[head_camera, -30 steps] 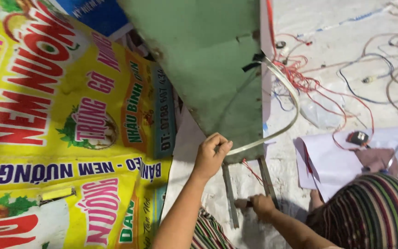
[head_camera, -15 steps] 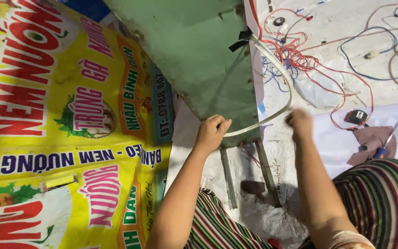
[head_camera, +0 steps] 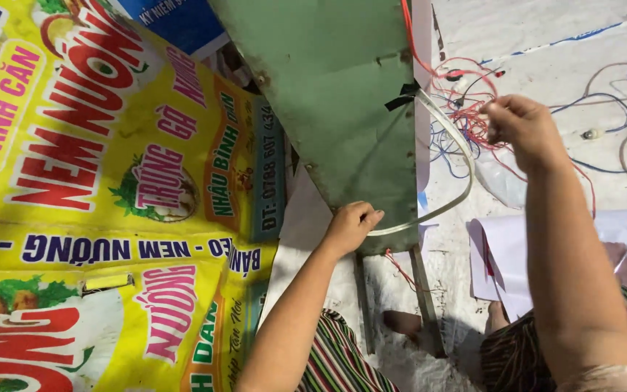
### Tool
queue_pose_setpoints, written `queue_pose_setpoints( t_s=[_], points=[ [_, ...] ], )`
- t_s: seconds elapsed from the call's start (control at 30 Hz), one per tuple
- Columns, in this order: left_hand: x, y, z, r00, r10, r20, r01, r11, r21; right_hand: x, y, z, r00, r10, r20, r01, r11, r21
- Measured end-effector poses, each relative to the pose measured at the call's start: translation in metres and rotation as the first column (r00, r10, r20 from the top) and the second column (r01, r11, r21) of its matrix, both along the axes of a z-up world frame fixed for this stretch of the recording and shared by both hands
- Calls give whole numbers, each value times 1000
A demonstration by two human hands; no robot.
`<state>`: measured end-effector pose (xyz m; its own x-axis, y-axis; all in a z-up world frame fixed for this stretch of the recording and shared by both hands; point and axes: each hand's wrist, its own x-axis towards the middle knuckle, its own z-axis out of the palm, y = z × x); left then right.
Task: The person cuts a white cable with scissors, then strips and twists the ends of a red wire. They use a sanding block to smooth the wire ends and then use a screwdriver to tighten screws on a green metal panel, securing the wires.
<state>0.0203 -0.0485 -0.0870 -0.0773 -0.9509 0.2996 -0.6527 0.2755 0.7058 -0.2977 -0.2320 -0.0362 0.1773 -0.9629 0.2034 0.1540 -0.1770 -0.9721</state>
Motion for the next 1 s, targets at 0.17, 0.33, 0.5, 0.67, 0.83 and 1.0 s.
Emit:
queue_pose_setpoints(
  t_s=[0.17,0.33,0.5,0.67,0.83,1.0],
  points=[
    [3,1,5,998,63,2,-63,995,75,-24,-20,18,975,49,-215,-62,997,-53],
    [-9,8,23,997,34,-64,-31,999,39,-30,1,30,958,211,-196,-235,966,-108],
    [-21,9,21,991,-69,-117,61,996,-65,-4,52,35,784,620,-29,-606,754,-255],
    [-42,24,46,969,-117,-215,58,963,-265,35,103,29,685,494,-536,-611,790,-54],
    [-60,36,80,927,-202,-318,72,924,-377,67,123,-23,601,164,-782,-617,717,-325],
    [-55,21,33,710,39,-703,-20,999,36,76,134,-36,482,119,-868,-617,750,-240]
  ],
)
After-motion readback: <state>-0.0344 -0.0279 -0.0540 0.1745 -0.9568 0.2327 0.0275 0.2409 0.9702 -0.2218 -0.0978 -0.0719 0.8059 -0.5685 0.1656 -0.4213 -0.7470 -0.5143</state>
